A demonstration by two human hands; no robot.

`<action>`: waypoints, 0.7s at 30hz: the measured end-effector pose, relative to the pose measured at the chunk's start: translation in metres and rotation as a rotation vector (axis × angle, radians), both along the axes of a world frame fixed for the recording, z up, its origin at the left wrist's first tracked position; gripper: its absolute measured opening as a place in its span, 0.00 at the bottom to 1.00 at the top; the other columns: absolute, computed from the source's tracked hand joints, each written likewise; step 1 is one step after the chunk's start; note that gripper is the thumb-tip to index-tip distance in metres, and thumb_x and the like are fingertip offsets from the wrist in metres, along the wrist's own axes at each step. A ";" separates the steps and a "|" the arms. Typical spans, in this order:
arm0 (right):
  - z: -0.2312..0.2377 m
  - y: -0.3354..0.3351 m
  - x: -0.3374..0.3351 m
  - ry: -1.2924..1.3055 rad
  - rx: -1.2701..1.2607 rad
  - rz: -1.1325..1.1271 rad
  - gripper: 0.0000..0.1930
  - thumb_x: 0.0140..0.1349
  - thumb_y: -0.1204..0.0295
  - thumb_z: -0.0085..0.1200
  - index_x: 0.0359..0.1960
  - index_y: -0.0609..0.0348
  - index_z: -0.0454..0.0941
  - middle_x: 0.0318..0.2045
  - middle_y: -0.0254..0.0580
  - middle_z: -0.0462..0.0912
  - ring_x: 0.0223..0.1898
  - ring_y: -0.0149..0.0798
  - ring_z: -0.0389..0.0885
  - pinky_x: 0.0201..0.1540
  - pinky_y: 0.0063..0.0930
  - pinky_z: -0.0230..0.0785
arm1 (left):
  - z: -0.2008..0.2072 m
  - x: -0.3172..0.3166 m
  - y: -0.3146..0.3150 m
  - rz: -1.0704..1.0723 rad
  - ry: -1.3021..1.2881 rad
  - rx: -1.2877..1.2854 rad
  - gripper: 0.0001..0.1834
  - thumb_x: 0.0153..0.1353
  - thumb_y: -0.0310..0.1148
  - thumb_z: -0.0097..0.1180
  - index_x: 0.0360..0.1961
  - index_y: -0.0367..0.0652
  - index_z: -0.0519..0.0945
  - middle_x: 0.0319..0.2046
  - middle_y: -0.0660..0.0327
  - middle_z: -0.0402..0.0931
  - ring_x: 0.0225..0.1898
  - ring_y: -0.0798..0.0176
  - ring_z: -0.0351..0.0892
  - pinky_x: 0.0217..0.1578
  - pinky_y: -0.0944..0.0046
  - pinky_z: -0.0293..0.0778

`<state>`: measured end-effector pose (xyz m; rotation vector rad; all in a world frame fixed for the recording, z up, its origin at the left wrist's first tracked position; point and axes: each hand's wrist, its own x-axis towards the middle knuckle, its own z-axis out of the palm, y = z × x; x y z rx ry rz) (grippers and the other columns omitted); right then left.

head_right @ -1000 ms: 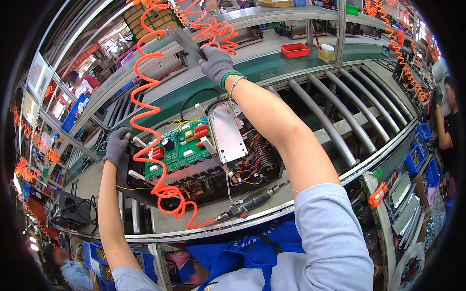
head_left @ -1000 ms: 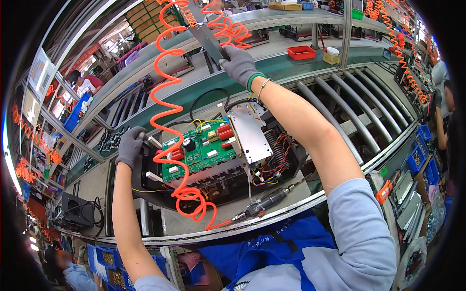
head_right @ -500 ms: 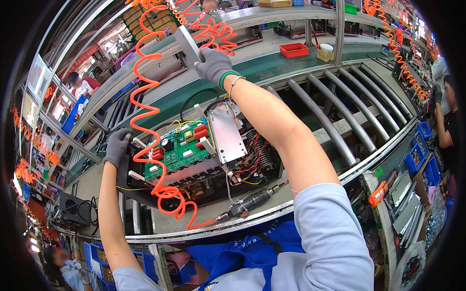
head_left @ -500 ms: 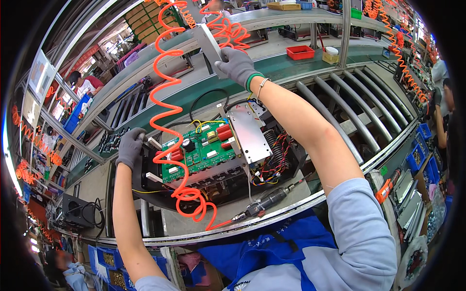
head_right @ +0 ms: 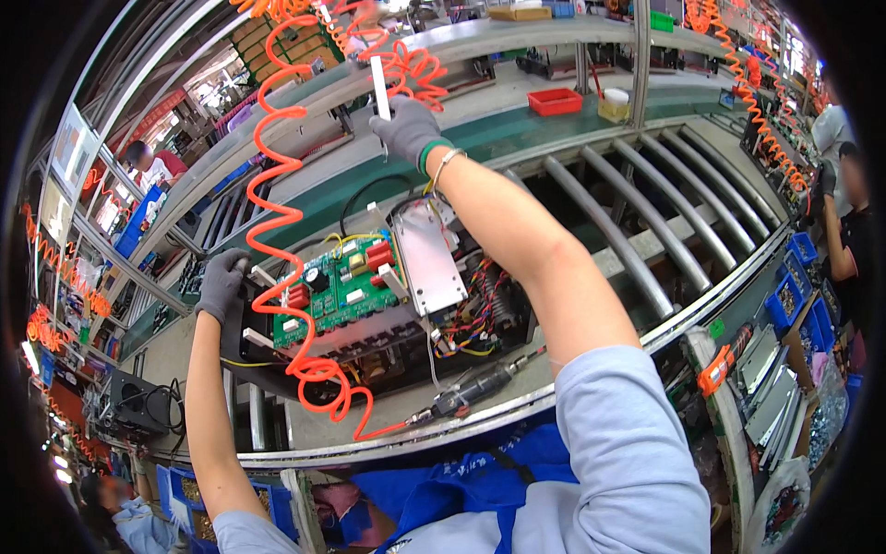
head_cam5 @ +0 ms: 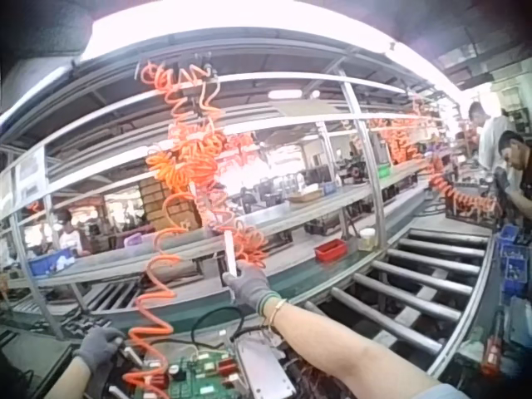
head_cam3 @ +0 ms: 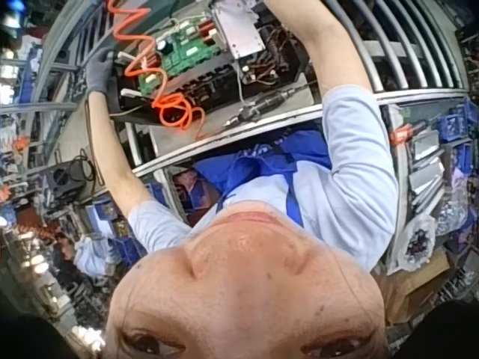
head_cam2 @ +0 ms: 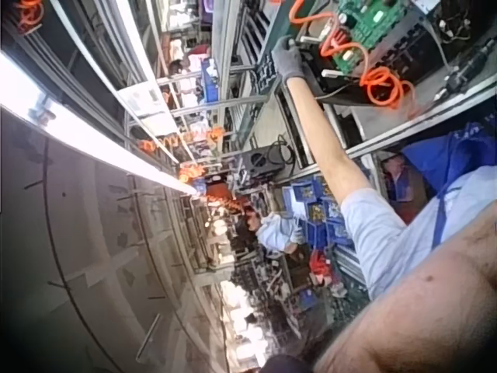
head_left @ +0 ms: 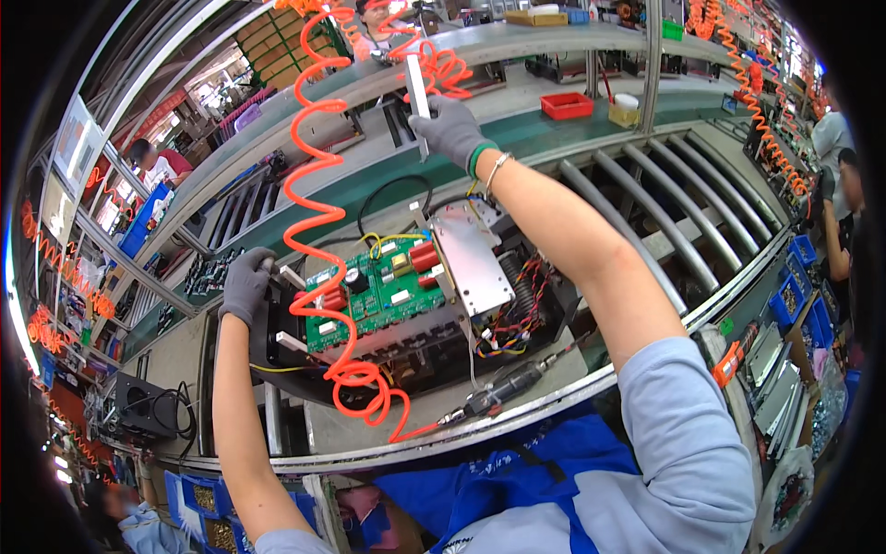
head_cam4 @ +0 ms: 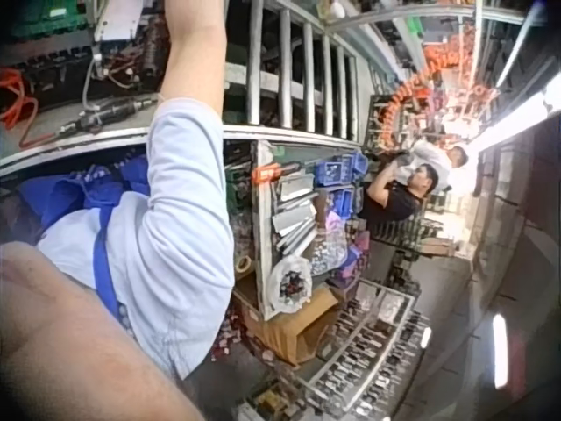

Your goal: The person assembles an electronic device on a factory assembly line. They connect wires to a circuit board, use a pneumatic screwdriver to secure components, and attach a metal bracket to the unit. The person handles various small parts and tools while working on the device.

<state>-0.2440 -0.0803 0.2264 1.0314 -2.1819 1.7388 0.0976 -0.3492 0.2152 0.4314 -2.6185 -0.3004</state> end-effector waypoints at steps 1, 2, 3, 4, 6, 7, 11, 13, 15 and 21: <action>-0.004 0.000 -0.003 0.024 -0.030 0.009 0.19 0.52 0.58 0.59 0.41 0.56 0.80 0.32 0.47 0.83 0.35 0.46 0.82 0.42 0.35 0.72 | -0.001 -0.004 0.001 0.011 0.005 -0.004 0.10 0.60 0.31 0.52 0.38 0.39 0.81 0.29 0.53 0.82 0.33 0.55 0.82 0.36 0.61 0.75; -0.002 -0.001 0.001 0.041 -0.061 0.029 0.18 0.53 0.59 0.59 0.42 0.56 0.80 0.31 0.47 0.83 0.35 0.45 0.82 0.41 0.35 0.72 | -0.002 -0.001 0.001 0.032 0.004 -0.011 0.10 0.60 0.31 0.52 0.38 0.40 0.82 0.29 0.53 0.82 0.33 0.55 0.82 0.36 0.61 0.75; 0.002 0.000 0.003 0.042 -0.060 0.039 0.17 0.54 0.60 0.58 0.43 0.54 0.80 0.31 0.46 0.84 0.34 0.44 0.82 0.40 0.34 0.72 | -0.002 -0.002 -0.001 0.052 0.003 -0.017 0.10 0.60 0.31 0.52 0.38 0.40 0.82 0.29 0.53 0.82 0.33 0.54 0.82 0.37 0.60 0.75; 0.006 0.003 0.010 0.036 -0.060 0.052 0.16 0.55 0.61 0.58 0.43 0.53 0.80 0.31 0.46 0.84 0.34 0.43 0.82 0.40 0.34 0.72 | -0.001 -0.001 -0.003 0.050 0.013 -0.017 0.10 0.60 0.31 0.53 0.38 0.41 0.82 0.29 0.53 0.82 0.33 0.54 0.82 0.37 0.60 0.75; 0.008 0.005 0.023 0.161 -0.022 -0.050 0.15 0.56 0.65 0.57 0.46 0.45 0.81 0.32 0.43 0.82 0.34 0.42 0.81 0.40 0.34 0.72 | -0.006 0.001 -0.009 0.047 0.013 -0.011 0.10 0.60 0.32 0.53 0.38 0.41 0.82 0.30 0.53 0.82 0.33 0.54 0.82 0.37 0.60 0.75; 0.007 0.005 0.021 0.273 -0.006 -0.146 0.16 0.56 0.65 0.57 0.47 0.44 0.81 0.32 0.43 0.81 0.34 0.43 0.80 0.40 0.35 0.72 | -0.008 0.001 -0.008 0.040 0.008 -0.005 0.09 0.60 0.32 0.53 0.38 0.42 0.82 0.30 0.53 0.82 0.33 0.54 0.82 0.37 0.59 0.75; 0.007 0.002 0.020 0.537 0.035 -0.364 0.18 0.53 0.67 0.57 0.48 0.42 0.81 0.33 0.41 0.77 0.37 0.44 0.77 0.40 0.38 0.70 | -0.008 0.000 -0.009 0.033 0.023 0.046 0.10 0.60 0.32 0.53 0.38 0.41 0.82 0.29 0.54 0.82 0.33 0.55 0.82 0.37 0.60 0.75; 0.008 0.003 0.019 0.602 0.028 -0.397 0.19 0.54 0.68 0.57 0.49 0.45 0.80 0.31 0.42 0.77 0.35 0.45 0.77 0.39 0.37 0.71 | -0.007 0.001 -0.008 0.030 0.019 0.013 0.10 0.60 0.32 0.53 0.38 0.41 0.82 0.29 0.54 0.82 0.33 0.55 0.83 0.37 0.60 0.75; 0.009 0.005 0.015 0.622 0.018 -0.433 0.16 0.53 0.67 0.58 0.46 0.46 0.81 0.32 0.43 0.77 0.35 0.46 0.77 0.40 0.39 0.71 | -0.005 0.000 -0.005 0.038 0.016 -0.006 0.10 0.60 0.32 0.53 0.38 0.41 0.82 0.29 0.55 0.82 0.33 0.55 0.83 0.37 0.61 0.75; 0.014 0.004 0.019 0.468 0.114 -0.512 0.10 0.52 0.66 0.59 0.37 0.51 0.80 0.35 0.44 0.78 0.39 0.50 0.78 0.41 0.43 0.71 | -0.003 -0.003 -0.001 0.037 0.026 0.008 0.10 0.60 0.31 0.53 0.38 0.40 0.82 0.28 0.55 0.83 0.32 0.56 0.83 0.36 0.61 0.75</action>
